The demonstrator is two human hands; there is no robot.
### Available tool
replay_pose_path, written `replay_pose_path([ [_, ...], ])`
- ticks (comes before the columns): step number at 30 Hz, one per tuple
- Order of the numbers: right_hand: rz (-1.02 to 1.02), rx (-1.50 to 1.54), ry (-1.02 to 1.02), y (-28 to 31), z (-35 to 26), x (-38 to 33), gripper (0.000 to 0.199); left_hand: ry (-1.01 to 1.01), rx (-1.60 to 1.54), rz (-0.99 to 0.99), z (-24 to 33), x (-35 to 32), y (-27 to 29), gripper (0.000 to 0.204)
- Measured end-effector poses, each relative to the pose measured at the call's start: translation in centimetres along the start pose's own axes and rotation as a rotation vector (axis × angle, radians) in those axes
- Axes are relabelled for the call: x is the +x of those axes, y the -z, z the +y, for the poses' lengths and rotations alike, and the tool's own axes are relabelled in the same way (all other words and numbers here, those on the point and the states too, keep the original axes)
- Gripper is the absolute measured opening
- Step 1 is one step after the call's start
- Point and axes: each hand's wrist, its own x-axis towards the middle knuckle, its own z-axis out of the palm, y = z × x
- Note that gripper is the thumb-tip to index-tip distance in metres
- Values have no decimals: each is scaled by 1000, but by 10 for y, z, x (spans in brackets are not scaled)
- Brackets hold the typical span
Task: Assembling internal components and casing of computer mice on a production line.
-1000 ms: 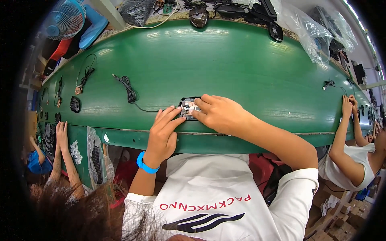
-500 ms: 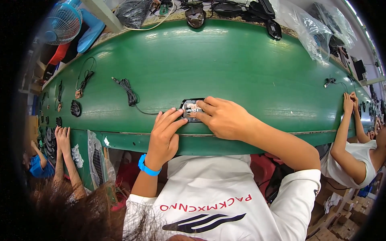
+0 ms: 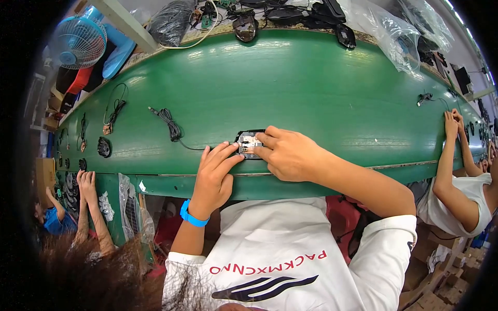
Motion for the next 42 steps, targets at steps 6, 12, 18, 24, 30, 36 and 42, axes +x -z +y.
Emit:
replay_pose_path([
  [6, -13, 39, -17, 1, 4, -5, 47, -65, 22, -16, 0, 7, -7, 46],
  [12, 45, -3, -14, -9, 4, -8, 43, -204, 153, -69, 4, 26, -3, 44],
  [18, 165, 33, -43, -9, 3, -19, 42, -214, 99, -165, 0, 33, -2, 44],
  [24, 273, 11, -51, -17, 3, -41, 42, -209, 86, -170, 0, 33, -4, 45],
  [30, 325, 20, -91, -24, 0, -40, 45, -218, 145, -162, -1, 31, -8, 47],
  [36, 294, 11, -82, -19, 2, -30, 43, -203, 139, -161, -1, 30, -8, 49],
  [42, 339, 25, -92, -27, 2, -34, 43, -222, 105, -150, -7, 27, -12, 51],
])
